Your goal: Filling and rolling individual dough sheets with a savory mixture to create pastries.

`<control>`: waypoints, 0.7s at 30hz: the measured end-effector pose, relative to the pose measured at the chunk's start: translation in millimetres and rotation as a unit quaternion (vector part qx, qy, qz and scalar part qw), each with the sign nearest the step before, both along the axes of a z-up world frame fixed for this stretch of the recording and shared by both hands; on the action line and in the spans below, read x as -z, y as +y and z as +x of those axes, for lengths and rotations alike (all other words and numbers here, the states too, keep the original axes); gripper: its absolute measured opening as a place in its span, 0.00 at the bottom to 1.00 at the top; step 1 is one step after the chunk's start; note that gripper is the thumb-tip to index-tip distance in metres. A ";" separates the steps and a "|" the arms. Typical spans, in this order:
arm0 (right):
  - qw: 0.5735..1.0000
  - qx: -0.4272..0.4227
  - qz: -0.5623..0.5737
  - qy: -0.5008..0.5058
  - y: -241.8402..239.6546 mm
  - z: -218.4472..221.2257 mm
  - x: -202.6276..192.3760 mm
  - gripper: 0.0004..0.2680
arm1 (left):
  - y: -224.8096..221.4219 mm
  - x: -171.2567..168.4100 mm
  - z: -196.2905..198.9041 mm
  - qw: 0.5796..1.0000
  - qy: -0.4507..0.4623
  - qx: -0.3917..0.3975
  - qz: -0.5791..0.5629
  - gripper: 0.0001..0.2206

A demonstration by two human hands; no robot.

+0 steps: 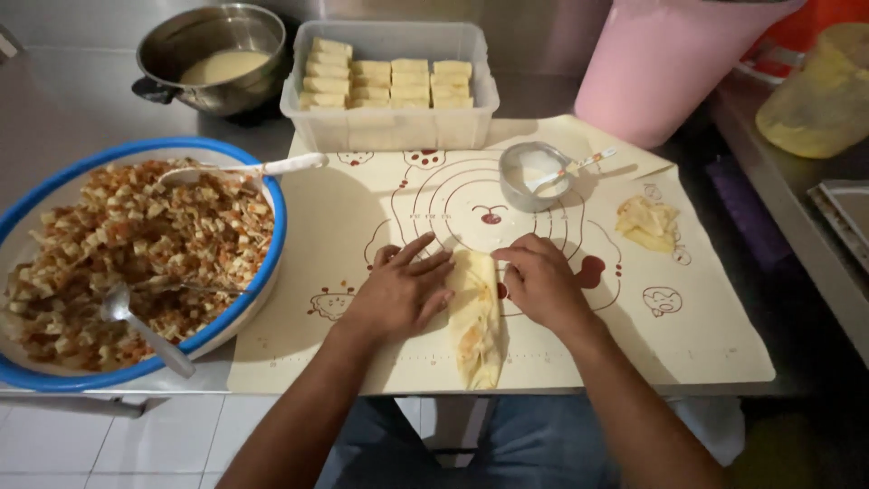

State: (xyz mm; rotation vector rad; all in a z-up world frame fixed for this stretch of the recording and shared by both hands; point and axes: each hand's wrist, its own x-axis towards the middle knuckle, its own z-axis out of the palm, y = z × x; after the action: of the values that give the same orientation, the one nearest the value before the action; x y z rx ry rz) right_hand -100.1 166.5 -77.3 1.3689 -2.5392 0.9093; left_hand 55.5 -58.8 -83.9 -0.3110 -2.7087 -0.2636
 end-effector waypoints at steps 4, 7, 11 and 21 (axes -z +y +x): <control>0.997 -0.007 0.049 0.059 -2.1 -16.7 15.9 0.12 | -1.2 7.8 -2.5 1.000 0.006 0.005 -0.014 0.28; 0.996 -0.016 0.030 0.081 -4.4 -21.9 20.8 0.10 | -1.3 5.5 -2.0 1.000 -0.003 -0.015 -0.014 0.26; 0.994 -0.003 0.020 0.106 -5.8 -24.1 21.2 0.10 | 0.8 3.8 -1.7 0.999 -0.019 -0.026 -0.008 0.27; 0.993 -0.062 0.025 0.095 10.1 -1.1 20.3 0.13 | -3.0 4.1 4.0 0.999 0.007 0.040 0.022 0.24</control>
State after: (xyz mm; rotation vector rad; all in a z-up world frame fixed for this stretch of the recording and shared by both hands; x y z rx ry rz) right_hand -101.2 176.6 -97.6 1.5627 -2.3731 0.7003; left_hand 59.5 -61.8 -88.0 -0.4067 -2.6770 -0.3408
